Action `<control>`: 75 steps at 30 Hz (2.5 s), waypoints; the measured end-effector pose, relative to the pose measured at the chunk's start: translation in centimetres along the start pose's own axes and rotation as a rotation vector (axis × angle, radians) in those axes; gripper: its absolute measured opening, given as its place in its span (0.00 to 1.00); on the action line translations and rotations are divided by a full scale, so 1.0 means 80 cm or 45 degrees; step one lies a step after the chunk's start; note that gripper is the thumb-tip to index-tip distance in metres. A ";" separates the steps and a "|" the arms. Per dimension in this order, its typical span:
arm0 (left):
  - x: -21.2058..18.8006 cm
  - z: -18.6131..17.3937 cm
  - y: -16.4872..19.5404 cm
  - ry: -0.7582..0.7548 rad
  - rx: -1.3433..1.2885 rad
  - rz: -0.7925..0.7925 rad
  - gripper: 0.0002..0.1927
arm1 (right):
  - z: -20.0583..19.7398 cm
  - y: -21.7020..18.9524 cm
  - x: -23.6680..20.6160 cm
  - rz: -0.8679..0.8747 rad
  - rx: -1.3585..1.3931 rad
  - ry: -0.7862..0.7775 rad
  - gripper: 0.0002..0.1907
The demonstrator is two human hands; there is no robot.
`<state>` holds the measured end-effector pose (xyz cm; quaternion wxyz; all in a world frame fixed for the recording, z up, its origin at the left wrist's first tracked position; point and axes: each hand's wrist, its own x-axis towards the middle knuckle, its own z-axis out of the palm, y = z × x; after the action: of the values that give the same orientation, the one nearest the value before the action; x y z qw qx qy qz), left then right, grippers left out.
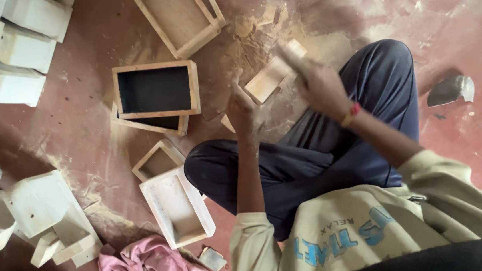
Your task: The person sits on the floor among unfinished wooden boxes and box parts, holding a wooden box lid and rubbing its surfaces and edges by hand to smooth them. They turn the piece over to work different sides, set it aside, and pick up another wooden box component to sand the same way.
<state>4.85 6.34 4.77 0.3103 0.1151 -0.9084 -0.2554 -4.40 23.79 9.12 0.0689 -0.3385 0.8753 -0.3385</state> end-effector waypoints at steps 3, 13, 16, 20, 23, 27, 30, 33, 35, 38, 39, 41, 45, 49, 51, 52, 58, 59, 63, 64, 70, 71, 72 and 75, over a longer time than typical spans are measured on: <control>-0.003 -0.001 -0.002 -0.151 -0.096 -0.109 0.53 | 0.018 -0.031 -0.036 -0.102 -0.015 0.008 0.40; -0.001 0.003 0.004 -0.141 -0.001 -0.032 0.50 | 0.016 0.091 0.002 0.290 0.063 -0.118 0.35; 0.001 0.007 0.002 -0.047 0.024 0.038 0.51 | -0.002 0.105 0.008 0.313 0.525 -0.129 0.28; 0.000 0.004 0.002 0.054 0.054 0.045 0.54 | 0.006 0.067 -0.021 0.019 0.788 0.050 0.18; 0.000 -0.002 0.006 -0.022 -0.007 0.008 0.49 | 0.034 0.031 -0.054 -0.207 0.159 0.210 0.23; 0.007 -0.008 0.008 0.023 0.019 0.087 0.48 | 0.065 0.048 -0.041 -0.030 -0.444 0.253 0.28; 0.012 -0.009 0.010 -0.148 -0.023 -0.070 0.36 | 0.046 0.102 -0.014 0.407 -0.415 0.074 0.23; 0.012 -0.009 0.010 -0.078 0.033 0.008 0.38 | 0.031 0.117 -0.014 0.052 -0.272 0.435 0.24; 0.011 -0.011 0.008 -0.057 0.062 -0.011 0.35 | 0.036 0.097 -0.028 -0.117 -0.144 0.471 0.26; 0.007 -0.012 0.002 -0.065 0.080 0.015 0.35 | 0.075 0.048 -0.046 -0.129 -0.990 0.028 0.32; 0.006 -0.011 -0.001 -0.071 0.078 0.033 0.36 | 0.087 0.039 -0.051 -0.161 -0.759 0.096 0.32; 0.005 -0.009 -0.008 -0.093 0.019 0.022 0.36 | 0.106 0.040 -0.052 -0.226 -0.300 0.229 0.34; 0.000 0.004 -0.013 -0.143 0.043 -0.027 0.32 | 0.094 0.116 -0.025 0.178 -0.640 -0.011 0.37; -0.002 0.004 -0.012 -0.175 0.074 0.228 0.32 | 0.070 0.166 -0.012 0.211 -0.350 0.042 0.35; 0.002 -0.006 -0.012 -0.195 0.026 0.222 0.33 | 0.066 0.165 -0.012 0.162 -0.014 0.160 0.34; 0.003 -0.013 -0.010 -0.179 0.002 0.156 0.33 | 0.065 0.161 -0.013 0.130 0.180 0.227 0.33; 0.030 -0.034 -0.018 -0.038 -0.235 -0.413 0.33 | 0.064 0.132 -0.009 -0.040 0.375 0.367 0.33; 0.033 -0.034 -0.026 -0.001 -0.277 -0.542 0.34 | 0.064 0.130 -0.006 -0.160 0.341 0.404 0.33; 0.061 -0.017 -0.080 0.485 -0.904 -0.817 0.31 | 0.067 0.123 0.001 0.165 0.481 0.203 0.31; 0.078 -0.006 -0.097 0.565 -1.125 -0.931 0.31 | 0.069 0.121 0.002 0.055 0.507 0.258 0.31; 0.177 0.011 -0.151 0.909 -1.741 -1.257 0.37 | 0.077 0.112 0.006 0.128 0.527 0.235 0.31; 0.190 0.010 -0.152 0.984 -1.692 -1.384 0.38 | 0.078 0.113 0.007 -0.052 0.542 0.322 0.31; 0.199 0.010 -0.153 0.999 -1.656 -1.442 0.39 | 0.080 0.114 0.008 -0.075 0.551 0.331 0.31; 0.207 0.005 -0.151 0.886 -1.610 -1.449 0.42 | 0.087 0.119 0.010 -0.099 0.575 0.328 0.31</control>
<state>-7.68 -9.76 6.39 0.3988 0.4240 -0.2613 -0.7700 -7.81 24.65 -2.19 0.0176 -0.3019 0.7654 -0.5681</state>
